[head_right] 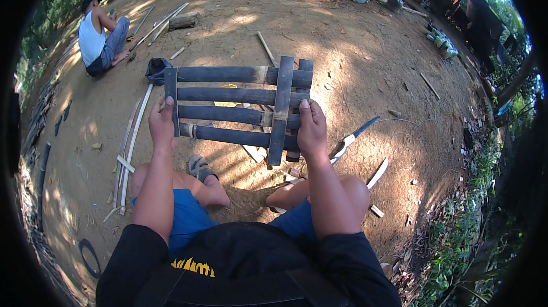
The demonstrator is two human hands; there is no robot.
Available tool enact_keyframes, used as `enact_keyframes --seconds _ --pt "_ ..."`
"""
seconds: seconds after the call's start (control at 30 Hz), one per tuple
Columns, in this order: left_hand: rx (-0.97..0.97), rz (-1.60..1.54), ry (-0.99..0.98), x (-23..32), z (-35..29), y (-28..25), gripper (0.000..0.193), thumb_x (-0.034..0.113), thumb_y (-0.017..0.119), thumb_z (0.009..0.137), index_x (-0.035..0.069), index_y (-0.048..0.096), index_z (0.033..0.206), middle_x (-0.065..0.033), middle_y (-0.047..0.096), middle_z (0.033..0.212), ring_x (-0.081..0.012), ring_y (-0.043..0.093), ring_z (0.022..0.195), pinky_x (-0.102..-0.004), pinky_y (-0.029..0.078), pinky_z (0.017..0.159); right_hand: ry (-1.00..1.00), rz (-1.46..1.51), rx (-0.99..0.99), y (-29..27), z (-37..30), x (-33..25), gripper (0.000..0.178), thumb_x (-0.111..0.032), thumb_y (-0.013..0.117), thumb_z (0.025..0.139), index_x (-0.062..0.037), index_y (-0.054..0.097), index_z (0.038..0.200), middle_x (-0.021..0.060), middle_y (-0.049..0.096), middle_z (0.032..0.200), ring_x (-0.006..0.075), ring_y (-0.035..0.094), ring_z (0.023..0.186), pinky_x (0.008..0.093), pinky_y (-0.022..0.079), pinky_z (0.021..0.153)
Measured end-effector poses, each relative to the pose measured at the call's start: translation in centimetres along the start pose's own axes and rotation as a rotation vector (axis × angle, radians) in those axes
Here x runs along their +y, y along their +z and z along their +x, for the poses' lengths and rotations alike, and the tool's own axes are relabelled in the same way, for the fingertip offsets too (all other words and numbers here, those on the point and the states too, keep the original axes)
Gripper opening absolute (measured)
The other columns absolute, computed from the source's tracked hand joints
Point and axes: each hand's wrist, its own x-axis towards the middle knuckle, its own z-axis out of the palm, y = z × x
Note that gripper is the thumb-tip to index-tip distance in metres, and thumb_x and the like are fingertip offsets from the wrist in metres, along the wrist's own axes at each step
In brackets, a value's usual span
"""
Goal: The person assembles a small bamboo or wood frame by aligning slats, inserting pegs, and tapping them into place using a hammer. They handle small items from a plastic bag and turn the frame over to inspect their work.
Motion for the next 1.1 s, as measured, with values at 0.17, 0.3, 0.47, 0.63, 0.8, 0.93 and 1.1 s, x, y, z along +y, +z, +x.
enact_keyframes --seconds 0.17,0.3,0.47,0.63,0.8,0.93,1.1 --pt "0.283 -0.689 -0.176 -0.9 0.3 -0.1 0.099 0.067 0.054 0.095 -0.002 0.019 0.157 -0.0252 0.044 0.144 -0.0315 0.049 0.13 -0.0418 0.045 0.103 0.008 0.18 0.046 1.0 -0.7 1.4 0.029 -0.025 0.043 0.111 -0.0016 0.06 0.114 0.0044 0.066 0.099 0.009 0.061 0.085 0.0254 0.053 0.074" --pt "-0.037 -0.725 -0.373 -2.2 -5.4 4.1 0.089 0.07 0.051 0.095 0.003 0.031 0.15 -0.0205 0.047 0.143 -0.0304 0.049 0.131 -0.0533 0.045 0.103 -0.068 0.21 0.092 3.4 -1.1 2.0 0.029 -0.023 0.041 0.111 -0.0012 0.06 0.115 0.0054 0.066 0.103 0.0107 0.061 0.091 0.0274 0.052 0.08" --pt "-0.186 -0.903 -0.34 0.3 -6.1 7.9 0.072 0.064 0.052 0.098 0.005 0.043 0.14 -0.0136 0.058 0.122 -0.0258 0.058 0.112 -0.0439 0.05 0.093 -0.008 0.296 0.041 7.0 -2.7 3.7 0.03 -0.025 0.04 0.112 -0.001 0.054 0.124 0.0087 0.064 0.115 0.0151 0.06 0.102 0.0339 0.051 0.094" --pt "-0.042 -0.821 -0.242 1.8 -2.7 6.9 0.068 0.062 0.056 0.097 0.003 0.048 0.131 -0.0142 0.062 0.106 -0.0227 0.063 0.092 -0.0379 0.054 0.08 0.224 0.463 -0.086 9.3 -3.9 3.3 0.033 -0.028 0.043 0.11 -0.0019 0.048 0.13 0.0125 0.061 0.125 0.0206 0.062 0.115 0.0396 0.054 0.097" --pt "-0.134 -0.652 -0.134 2.7 -1.5 5.4 0.065 0.064 0.057 0.096 0.004 0.054 0.12 -0.0113 0.066 0.093 -0.0206 0.066 0.086 -0.0343 0.053 0.07 0.406 0.26 -0.165 7.1 -3.9 5.1 0.03 -0.03 0.048 0.108 -0.0051 0.051 0.124 0.0091 0.065 0.11 0.0227 0.068 0.102 0.0434 0.058 0.091" --pt "-0.189 -0.56 -0.121 2.9 -1.1 5.0 0.068 0.066 0.056 0.095 0.003 0.056 0.12 -0.0103 0.066 0.09 -0.0192 0.066 0.082 -0.0314 0.053 0.068 0.42 0.265 -0.157 6.2 -3.8 5.9 0.033 -0.037 0.051 0.107 -0.0083 0.051 0.123 0.0079 0.064 0.11 0.0188 0.064 0.094 0.0403 0.058 0.087" --pt "-0.226 -0.504 -0.175 2.0 -0.3 4.4 0.069 0.067 0.054 0.096 0.003 0.057 0.122 -0.0105 0.066 0.09 -0.0179 0.066 0.081 -0.0297 0.052 0.065 0.346 0.305 0.005 5.1 -3.0 5.8 0.049 -0.044 0.045 0.107 -0.0116 0.039 0.144 0.0128 0.056 0.129 0.0243 0.062 0.109 0.044 0.056 0.09"
